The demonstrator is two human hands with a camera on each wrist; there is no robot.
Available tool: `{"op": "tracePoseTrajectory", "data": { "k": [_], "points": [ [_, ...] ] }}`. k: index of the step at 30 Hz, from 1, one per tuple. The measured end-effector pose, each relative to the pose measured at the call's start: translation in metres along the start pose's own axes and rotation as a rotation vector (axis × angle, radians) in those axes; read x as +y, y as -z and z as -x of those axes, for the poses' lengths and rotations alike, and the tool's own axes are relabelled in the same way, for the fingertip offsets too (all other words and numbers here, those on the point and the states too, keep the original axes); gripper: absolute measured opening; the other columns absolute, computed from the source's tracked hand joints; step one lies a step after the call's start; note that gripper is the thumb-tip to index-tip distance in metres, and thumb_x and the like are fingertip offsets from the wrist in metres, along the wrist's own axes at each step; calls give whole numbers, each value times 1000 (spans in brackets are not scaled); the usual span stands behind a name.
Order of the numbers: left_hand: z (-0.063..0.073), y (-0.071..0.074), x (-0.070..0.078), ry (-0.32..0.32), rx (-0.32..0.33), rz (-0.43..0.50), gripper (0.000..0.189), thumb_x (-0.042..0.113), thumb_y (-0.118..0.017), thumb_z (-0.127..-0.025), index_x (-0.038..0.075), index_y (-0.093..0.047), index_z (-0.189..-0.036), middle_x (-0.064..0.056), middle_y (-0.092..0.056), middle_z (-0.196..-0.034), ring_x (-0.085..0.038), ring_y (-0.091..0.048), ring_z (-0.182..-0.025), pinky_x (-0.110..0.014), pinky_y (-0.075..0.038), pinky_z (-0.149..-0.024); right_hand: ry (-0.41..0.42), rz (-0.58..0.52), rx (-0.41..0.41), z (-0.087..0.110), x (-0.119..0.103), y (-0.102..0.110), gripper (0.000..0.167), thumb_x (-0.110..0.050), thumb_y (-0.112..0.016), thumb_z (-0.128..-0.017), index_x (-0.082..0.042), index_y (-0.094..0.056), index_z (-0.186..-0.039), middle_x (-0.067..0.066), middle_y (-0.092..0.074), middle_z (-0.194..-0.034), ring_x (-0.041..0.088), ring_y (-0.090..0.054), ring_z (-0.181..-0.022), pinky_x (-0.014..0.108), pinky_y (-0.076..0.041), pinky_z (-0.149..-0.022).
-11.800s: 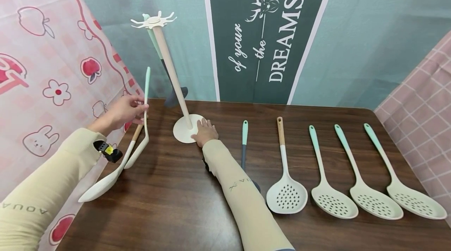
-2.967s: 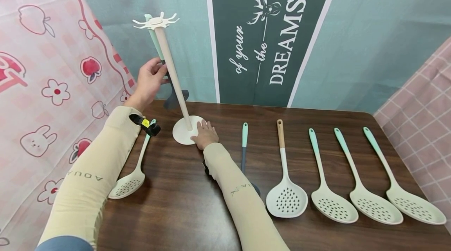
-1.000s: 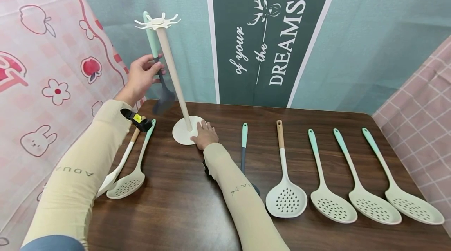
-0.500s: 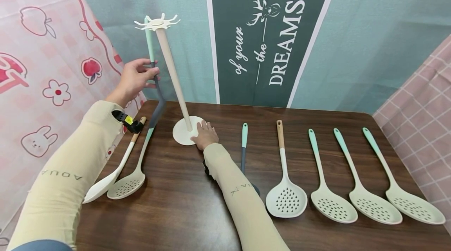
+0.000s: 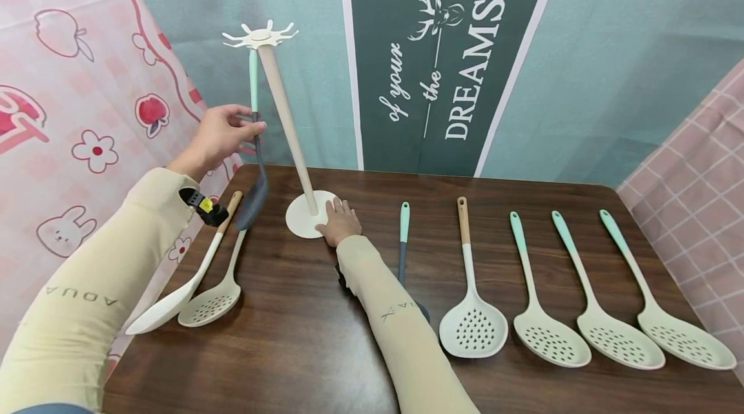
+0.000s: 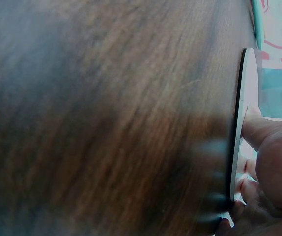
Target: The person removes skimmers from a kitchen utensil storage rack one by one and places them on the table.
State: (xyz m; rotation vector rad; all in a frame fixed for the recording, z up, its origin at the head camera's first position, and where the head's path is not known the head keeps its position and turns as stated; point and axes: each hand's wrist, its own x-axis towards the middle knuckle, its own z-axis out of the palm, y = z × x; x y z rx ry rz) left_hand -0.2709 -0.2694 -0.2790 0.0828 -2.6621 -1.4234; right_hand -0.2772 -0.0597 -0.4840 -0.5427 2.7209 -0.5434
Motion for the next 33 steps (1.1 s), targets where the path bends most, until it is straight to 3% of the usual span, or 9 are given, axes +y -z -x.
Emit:
{"op": "tracePoseTrajectory", "data": {
  "k": [5, 14, 20, 25, 33],
  "points": [
    [5, -6, 1, 59, -33, 11, 50, 23, -68, -99, -3, -51, -138, -19, -64, -114, -7, -68, -74, -35, -62, -71, 0, -9, 0, 0, 0, 0, 71, -41, -50, -107, -10, -20, -163, 8, -10, -171, 27, -7, -157, 41, -12, -126],
    [16, -18, -6, 85, -121, -42, 47, 18, -65, -101, -8, -49, -136, -27, -63, -115, -14, -69, -71, -37, -62, -68, 3, -6, 3, -2, 1, -1, 70, -40, -50, -107, -10, -20, -163, 8, -10, -171, 27, -7, -157, 41, -12, -126],
    [26, -31, -15, 153, -185, 9, 48, 17, -63, -102, -10, -46, -137, -20, -64, -106, -14, -68, -68, -39, -62, -70, 6, -1, 0, 0, 1, 0, 70, -40, -49, -107, -9, -20, -163, 8, -11, -171, 27, -8, -157, 41, -13, -126],
    [35, -41, -25, 207, -242, 43, 40, 16, -63, -102, -9, -50, -130, -15, -67, -99, -15, -67, -69, -38, -62, -70, 6, -9, 2, 2, 0, 1, 70, -40, -50, -107, -9, -21, -163, 8, -11, -171, 28, -8, -157, 42, -13, -126],
    [46, -51, -39, 232, -286, 25, 40, 16, -63, -103, -10, -50, -130, -19, -65, -102, -13, -67, -67, -40, -62, -74, 3, -9, 2, 1, 0, 1, 70, -40, -50, -107, -9, -21, -163, 8, -11, -171, 28, -8, -157, 41, -13, -126]
  ]
}}
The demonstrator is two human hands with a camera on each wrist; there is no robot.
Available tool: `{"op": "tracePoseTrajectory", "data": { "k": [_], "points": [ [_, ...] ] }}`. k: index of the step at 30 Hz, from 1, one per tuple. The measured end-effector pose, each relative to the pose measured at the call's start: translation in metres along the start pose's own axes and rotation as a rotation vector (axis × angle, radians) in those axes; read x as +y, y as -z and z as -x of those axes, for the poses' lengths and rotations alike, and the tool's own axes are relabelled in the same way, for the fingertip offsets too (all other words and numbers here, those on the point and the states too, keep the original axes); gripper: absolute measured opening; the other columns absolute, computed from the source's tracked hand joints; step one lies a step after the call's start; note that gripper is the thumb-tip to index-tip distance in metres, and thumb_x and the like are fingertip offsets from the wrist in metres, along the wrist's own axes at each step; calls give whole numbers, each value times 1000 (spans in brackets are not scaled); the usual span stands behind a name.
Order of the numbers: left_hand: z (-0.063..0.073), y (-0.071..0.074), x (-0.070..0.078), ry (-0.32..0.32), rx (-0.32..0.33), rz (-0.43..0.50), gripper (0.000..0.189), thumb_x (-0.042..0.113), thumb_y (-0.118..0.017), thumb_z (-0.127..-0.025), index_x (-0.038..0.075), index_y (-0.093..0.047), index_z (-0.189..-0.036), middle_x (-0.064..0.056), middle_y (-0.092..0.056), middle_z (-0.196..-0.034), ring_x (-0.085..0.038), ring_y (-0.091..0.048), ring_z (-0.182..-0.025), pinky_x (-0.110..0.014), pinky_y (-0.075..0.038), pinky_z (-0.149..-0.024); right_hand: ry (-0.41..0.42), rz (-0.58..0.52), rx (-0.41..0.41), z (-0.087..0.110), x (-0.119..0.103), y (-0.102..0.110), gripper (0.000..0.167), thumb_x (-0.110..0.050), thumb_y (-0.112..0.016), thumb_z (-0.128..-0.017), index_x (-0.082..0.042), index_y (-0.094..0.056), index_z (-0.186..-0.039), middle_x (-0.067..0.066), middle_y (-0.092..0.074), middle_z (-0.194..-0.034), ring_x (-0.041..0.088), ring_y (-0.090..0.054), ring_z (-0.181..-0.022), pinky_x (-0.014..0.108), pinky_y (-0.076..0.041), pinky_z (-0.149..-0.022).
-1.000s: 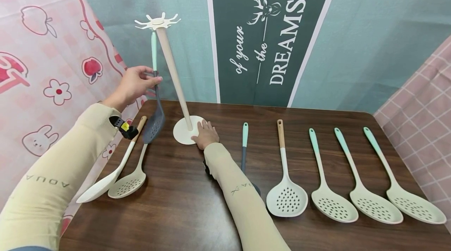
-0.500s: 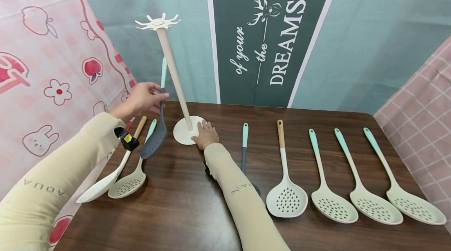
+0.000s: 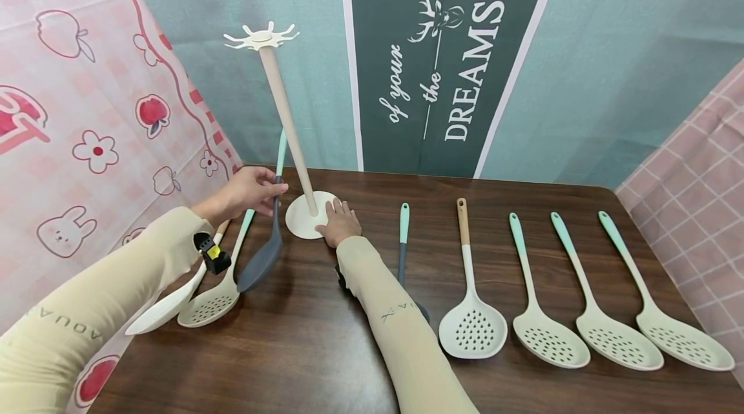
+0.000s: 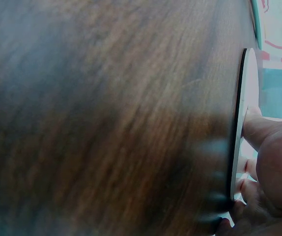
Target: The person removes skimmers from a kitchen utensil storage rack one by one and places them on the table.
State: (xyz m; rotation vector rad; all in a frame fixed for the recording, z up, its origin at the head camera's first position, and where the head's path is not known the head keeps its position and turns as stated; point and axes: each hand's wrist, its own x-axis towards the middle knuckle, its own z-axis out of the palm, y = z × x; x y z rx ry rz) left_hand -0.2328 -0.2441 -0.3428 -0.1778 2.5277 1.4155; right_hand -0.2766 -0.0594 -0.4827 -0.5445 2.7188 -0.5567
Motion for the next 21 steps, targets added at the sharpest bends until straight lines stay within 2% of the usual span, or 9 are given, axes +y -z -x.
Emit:
{"op": "tracePoseTrajectory", "data": {
  "k": [4, 9, 14, 21],
  "points": [
    [1, -3, -6, 24, 10, 2, 35, 15, -64, -102, -9, -52, -125, -16, -67, -95, -14, -69, -64, -42, -62, -74, 3, 1, 1, 0, 0, 1, 70, -40, -50, -107, -9, -21, -163, 9, -11, -171, 28, -9, -157, 41, -13, -126],
    [4, -6, -12, 49, 13, -22, 33, 17, -63, -103, -7, -54, -123, -19, -69, -98, -14, -71, -63, -39, -62, -71, 5, -2, 9, 1, 0, 1, 70, -40, -51, -107, -9, -22, -162, 9, -12, -171, 29, -9, -157, 42, -13, -125],
    [10, -8, -19, 66, -17, -34, 34, 16, -62, -103, -8, -52, -125, -20, -69, -99, -14, -70, -66, -39, -62, -73, 7, -2, 6, 1, 0, 0, 70, -40, -50, -107, -9, -21, -163, 9, -12, -171, 28, -9, -157, 42, -13, -126],
    [15, -13, -33, 70, -39, -32, 26, 11, -63, -102, -8, -53, -117, -13, -66, -83, -15, -67, -63, -41, -62, -71, 12, -1, 10, -1, 1, -3, 70, -40, -50, -107, -9, -21, -163, 9, -12, -170, 29, -9, -157, 42, -13, -126]
  ]
}}
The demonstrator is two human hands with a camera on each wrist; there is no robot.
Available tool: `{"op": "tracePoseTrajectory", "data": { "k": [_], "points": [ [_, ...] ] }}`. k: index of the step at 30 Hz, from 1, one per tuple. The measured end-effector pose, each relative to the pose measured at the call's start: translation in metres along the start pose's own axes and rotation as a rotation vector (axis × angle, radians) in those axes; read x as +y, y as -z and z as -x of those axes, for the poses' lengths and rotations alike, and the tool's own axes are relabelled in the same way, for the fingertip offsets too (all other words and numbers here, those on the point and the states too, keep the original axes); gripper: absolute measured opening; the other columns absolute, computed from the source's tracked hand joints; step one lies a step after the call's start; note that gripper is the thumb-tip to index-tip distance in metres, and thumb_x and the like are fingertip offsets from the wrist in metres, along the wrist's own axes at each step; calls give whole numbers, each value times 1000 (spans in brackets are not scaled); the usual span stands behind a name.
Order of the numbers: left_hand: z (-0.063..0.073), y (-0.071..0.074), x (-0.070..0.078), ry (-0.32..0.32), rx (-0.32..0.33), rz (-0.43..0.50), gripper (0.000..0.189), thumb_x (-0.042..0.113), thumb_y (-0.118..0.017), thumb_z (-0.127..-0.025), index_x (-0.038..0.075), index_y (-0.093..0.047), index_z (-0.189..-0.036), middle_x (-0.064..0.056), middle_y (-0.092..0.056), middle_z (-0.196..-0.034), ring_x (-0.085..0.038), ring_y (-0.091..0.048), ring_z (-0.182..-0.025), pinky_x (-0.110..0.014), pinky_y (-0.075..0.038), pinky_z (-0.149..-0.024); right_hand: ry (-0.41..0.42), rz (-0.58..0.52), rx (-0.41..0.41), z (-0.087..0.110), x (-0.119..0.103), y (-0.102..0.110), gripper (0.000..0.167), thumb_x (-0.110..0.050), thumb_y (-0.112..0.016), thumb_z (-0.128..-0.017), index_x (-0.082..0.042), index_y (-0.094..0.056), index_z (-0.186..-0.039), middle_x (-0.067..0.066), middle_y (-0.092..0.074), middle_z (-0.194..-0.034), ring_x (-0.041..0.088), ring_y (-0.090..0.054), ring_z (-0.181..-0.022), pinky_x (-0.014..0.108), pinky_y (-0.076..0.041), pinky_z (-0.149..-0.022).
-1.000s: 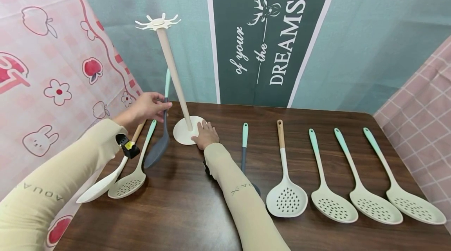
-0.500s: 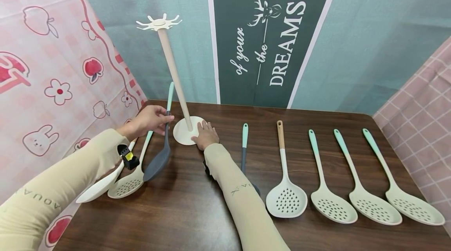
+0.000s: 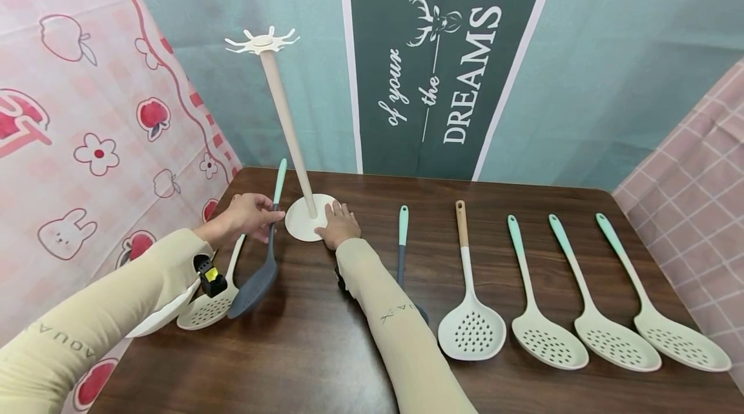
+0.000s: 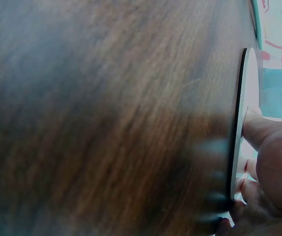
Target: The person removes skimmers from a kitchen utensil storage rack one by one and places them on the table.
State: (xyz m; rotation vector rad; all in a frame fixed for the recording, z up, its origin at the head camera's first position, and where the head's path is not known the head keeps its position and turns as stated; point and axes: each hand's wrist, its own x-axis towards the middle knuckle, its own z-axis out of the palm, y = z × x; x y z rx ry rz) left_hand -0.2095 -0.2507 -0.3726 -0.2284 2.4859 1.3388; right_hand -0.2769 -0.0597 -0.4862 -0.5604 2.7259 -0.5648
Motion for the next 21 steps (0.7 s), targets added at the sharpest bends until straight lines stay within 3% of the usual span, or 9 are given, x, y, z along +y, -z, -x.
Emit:
{"op": "tracePoseTrajectory", "data": {
  "k": [8, 21],
  "points": [
    [-3, -10, -14, 65, 27, -17, 24, 11, -64, -101, -7, -52, -112, -11, -59, -83, -15, -65, -60, -39, -62, -65, -10, 6, 2, -1, -2, -2, 70, -41, -50, -107, -11, -21, -163, 7, -12, -171, 27, -9, -157, 41, -12, -126],
    [-12, -30, -19, 100, -34, -14, 23, 11, -63, -102, -7, -53, -112, -11, -60, -82, -16, -65, -61, -37, -62, -62, -6, 8, 4, 2, 0, -1, 70, -41, -49, -107, -10, -21, -163, 8, -11, -171, 28, -9, -157, 41, -12, -126]
  ]
}}
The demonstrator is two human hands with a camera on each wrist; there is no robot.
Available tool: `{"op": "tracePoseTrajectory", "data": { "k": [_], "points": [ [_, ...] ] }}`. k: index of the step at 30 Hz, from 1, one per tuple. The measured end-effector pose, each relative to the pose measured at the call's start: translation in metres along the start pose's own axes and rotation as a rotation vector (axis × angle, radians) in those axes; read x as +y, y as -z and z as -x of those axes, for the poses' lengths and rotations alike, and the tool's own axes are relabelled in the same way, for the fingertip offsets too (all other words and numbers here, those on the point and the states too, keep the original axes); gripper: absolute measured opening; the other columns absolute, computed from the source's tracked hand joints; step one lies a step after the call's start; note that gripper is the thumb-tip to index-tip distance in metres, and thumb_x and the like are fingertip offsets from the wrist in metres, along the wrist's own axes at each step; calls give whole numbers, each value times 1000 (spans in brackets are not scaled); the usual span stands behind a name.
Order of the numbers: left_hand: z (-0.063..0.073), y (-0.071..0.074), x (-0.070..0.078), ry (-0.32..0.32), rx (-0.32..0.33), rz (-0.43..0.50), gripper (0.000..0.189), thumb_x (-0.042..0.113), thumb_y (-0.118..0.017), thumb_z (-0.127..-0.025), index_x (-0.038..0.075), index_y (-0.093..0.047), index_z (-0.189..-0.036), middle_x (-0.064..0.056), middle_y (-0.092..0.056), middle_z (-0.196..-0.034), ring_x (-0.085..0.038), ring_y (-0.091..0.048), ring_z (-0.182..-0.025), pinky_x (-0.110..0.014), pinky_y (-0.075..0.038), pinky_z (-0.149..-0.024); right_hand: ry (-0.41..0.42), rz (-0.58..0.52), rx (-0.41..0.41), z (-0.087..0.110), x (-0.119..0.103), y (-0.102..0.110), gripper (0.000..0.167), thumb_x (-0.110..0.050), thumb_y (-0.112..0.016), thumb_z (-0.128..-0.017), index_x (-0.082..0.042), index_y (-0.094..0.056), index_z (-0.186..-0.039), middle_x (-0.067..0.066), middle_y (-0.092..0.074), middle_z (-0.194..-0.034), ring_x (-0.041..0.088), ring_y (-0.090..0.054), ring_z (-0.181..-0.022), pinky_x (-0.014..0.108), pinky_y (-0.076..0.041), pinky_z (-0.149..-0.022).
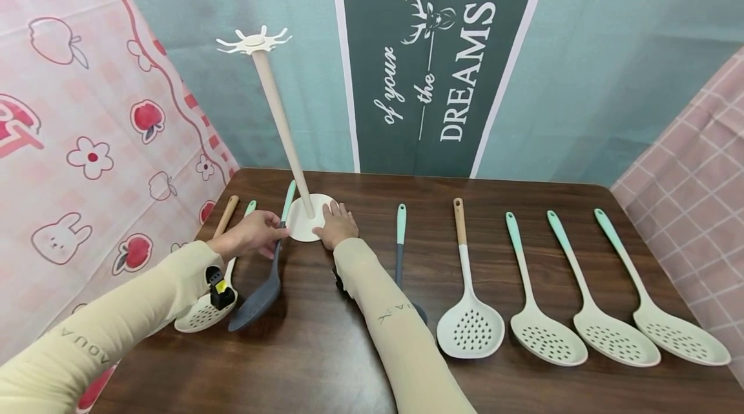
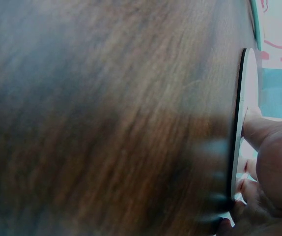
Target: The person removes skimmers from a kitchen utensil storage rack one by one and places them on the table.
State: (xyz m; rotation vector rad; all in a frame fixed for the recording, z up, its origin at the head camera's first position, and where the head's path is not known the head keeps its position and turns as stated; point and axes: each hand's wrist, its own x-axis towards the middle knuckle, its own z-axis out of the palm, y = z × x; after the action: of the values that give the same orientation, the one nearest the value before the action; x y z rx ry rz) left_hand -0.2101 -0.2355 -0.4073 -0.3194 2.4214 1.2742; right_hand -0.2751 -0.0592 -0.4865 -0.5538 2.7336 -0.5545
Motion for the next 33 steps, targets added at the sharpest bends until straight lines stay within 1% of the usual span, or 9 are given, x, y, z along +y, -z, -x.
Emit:
{"op": "tracePoseTrajectory", "data": {
  "k": [7, 10, 14, 20, 25, 29, 33],
  "points": [
    [-3, -10, -7, 49, -12, -19, 25, 11, -65, -101, -6, -54, -114, -10, -59, -83, -16, -66, -61, -36, -62, -62, 10, -7, 7, 2, 0, 2, 70, -40, -51, -107, -9, -23, -162, 9, -14, -170, 29, -11, -156, 42, -14, -125],
    [-5, -12, -12, 68, 0, -40, 21, 12, -66, -100, -4, -54, -107, -9, -57, -81, -16, -66, -58, -35, -62, -62, 7, 2, 12, 1, 0, 2, 70, -40, -50, -107, -9, -22, -162, 9, -13, -170, 29, -11, -156, 42, -14, -125],
    [-7, -12, -16, 84, 19, -44, 19, 12, -67, -100, -1, -53, -98, -8, -55, -78, -16, -64, -57, -34, -61, -60, 6, 1, 14, 1, 0, 1, 70, -41, -51, -106, -9, -22, -162, 9, -13, -170, 29, -11, -156, 42, -14, -125],
    [-8, -10, -21, 88, 22, -53, 19, 11, -67, -100, 0, -52, -96, -7, -54, -75, -16, -62, -57, -34, -61, -60, 0, -9, 17, 0, 0, 1, 70, -40, -51, -106, -9, -23, -162, 9, -14, -170, 29, -11, -156, 42, -13, -125],
    [-10, -9, -24, 99, 29, -71, 19, 10, -67, -99, -1, -52, -96, -7, -54, -75, -16, -63, -57, -34, -61, -60, -13, -8, -1, -1, 0, 0, 70, -41, -50, -107, -11, -21, -163, 8, -12, -171, 28, -9, -157, 40, -12, -126],
    [-10, -8, -26, 101, 31, -87, 19, 9, -67, -99, -1, -51, -97, -10, -56, -77, -18, -64, -59, -36, -62, -60, -11, -16, -2, 1, 0, 1, 70, -40, -50, -107, -10, -21, -163, 8, -12, -171, 28, -9, -157, 41, -13, -126],
    [-11, -5, -28, 79, 35, -107, 20, 9, -66, -100, -3, -50, -99, -15, -57, -82, -20, -65, -61, -38, -62, -63, -2, -24, 2, 3, -1, 4, 69, -39, -50, -107, -10, -22, -163, 9, -12, -170, 28, -9, -157, 40, -13, -126]
  ]
}}
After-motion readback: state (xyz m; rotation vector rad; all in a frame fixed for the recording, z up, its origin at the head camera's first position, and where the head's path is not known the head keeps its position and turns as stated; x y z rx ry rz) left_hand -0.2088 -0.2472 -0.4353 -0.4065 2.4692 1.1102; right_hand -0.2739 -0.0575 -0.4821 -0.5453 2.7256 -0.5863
